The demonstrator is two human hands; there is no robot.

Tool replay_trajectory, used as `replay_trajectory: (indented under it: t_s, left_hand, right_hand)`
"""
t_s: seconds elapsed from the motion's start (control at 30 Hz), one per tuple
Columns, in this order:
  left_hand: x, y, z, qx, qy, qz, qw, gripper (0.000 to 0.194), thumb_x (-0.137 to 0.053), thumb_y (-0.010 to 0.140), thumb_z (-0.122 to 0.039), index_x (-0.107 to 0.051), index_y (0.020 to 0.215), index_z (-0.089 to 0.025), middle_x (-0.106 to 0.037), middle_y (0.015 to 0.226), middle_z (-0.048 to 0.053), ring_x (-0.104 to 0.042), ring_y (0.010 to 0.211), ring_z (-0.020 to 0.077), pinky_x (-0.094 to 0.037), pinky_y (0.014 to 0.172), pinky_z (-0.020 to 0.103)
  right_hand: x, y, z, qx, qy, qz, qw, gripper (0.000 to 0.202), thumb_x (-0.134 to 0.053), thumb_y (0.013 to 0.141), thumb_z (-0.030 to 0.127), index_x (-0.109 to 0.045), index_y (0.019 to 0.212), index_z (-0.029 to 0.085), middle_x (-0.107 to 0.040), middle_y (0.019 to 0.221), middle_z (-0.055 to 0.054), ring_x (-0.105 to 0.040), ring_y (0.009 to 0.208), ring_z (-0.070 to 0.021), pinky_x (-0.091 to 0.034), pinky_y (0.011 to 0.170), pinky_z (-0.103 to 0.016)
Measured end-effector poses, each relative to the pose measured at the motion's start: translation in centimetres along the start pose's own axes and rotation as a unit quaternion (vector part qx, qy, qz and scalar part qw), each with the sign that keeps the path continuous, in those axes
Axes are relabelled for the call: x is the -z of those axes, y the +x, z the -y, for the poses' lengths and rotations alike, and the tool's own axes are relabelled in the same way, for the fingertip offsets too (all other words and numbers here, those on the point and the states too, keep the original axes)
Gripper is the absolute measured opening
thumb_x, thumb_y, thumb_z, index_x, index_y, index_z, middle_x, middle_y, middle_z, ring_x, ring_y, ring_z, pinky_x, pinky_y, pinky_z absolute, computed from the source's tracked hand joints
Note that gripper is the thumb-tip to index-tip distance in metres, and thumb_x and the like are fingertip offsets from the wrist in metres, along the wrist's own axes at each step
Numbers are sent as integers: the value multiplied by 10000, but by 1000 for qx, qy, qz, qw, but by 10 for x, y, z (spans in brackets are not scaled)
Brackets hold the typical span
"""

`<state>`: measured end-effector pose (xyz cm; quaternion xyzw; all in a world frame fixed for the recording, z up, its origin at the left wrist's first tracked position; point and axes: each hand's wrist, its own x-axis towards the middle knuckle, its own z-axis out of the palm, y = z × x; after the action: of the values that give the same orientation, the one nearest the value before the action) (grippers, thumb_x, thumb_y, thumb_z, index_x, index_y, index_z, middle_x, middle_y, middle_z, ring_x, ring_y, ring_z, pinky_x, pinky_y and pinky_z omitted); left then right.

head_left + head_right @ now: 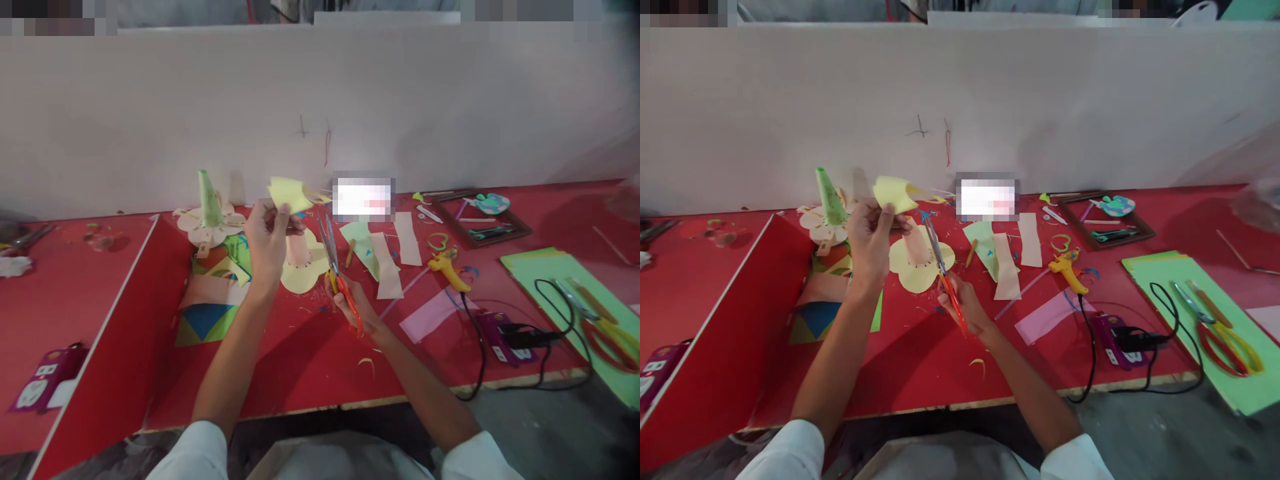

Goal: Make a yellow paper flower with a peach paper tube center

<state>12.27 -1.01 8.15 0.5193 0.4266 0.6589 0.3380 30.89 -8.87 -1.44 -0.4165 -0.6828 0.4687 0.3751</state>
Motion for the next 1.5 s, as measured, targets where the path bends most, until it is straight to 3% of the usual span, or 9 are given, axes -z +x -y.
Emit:
replay_trajectory:
  t_s: [0.07,0.17,0.33,0.5,0.7,0.97,1.1,1.33,1.5]
  left_hand:
    - [2,1,-2,-9,-2,-13,1000,303,-670,1002,-507,-537,947,-240,-683,753,-15,-682,644,105,-555,580,222]
    - [-2,-1,-6,-12,-2,16,1000,304,-685,997,-491,-539,917,-238,-660,709,-24,-651,593,102,-526,540,224]
    - [-24,-17,-3,-2,51,87,995,346,-666,1014,-469,-516,822,-224,-568,599,-52,-525,463,71,-405,434,210]
    - [-39,-29,4,17,41,123,991,336,-599,1051,-449,-474,827,-232,-601,642,-36,-579,521,85,-456,478,219]
    - [-40,-34,5,2,99,138,985,280,-569,1063,-330,-470,819,-234,-581,632,-33,-556,528,88,-441,500,238]
    - [-43,-37,6,0,71,136,988,301,-583,1059,-360,-464,812,-236,-564,607,-44,-565,506,89,-436,480,234]
    - [-39,-33,4,10,82,144,986,296,-570,1057,-336,-461,804,-230,-572,617,-41,-558,513,87,-432,504,236]
    - [-40,-37,2,10,122,196,973,304,-542,1043,-282,-453,758,-226,-582,613,-33,-528,525,94,-420,553,260]
    - [-38,-33,-4,-20,171,203,964,318,-564,1036,-334,-471,755,-217,-506,617,-45,-467,563,109,-383,608,287]
  right_hand:
    - [2,0,-1,-3,18,-7,1000,683,-420,890,917,-485,869,237,-534,787,6,-475,661,-148,-394,614,-293]
    - [2,0,-2,-5,35,0,999,658,-488,879,893,-487,866,235,-528,764,17,-453,635,-139,-363,592,-286]
    - [0,1,-5,1,49,-28,998,645,-469,890,886,-475,871,242,-535,797,2,-463,642,-144,-394,604,-295]
    - [2,1,-16,-6,38,-49,998,601,-471,926,841,-516,921,242,-562,824,-14,-499,688,-166,-420,637,-305]
    - [3,1,-19,-1,51,-67,996,588,-504,923,826,-547,923,239,-555,783,-4,-484,664,-164,-402,611,-304]
    - [1,0,-17,1,46,-88,995,559,-503,945,784,-556,865,233,-540,723,9,-492,621,-154,-392,591,-298]
    - [-2,2,-19,-10,51,-112,992,530,-609,893,753,-534,801,236,-486,662,32,-432,571,-135,-369,553,-286]
    - [-6,3,-29,29,100,-120,987,510,-528,953,746,-565,907,239,-571,810,-16,-508,652,-158,-429,562,-288]
    - [-3,2,-25,17,89,-132,987,483,-568,950,712,-560,858,238,-550,760,1,-497,636,-145,-409,548,-273]
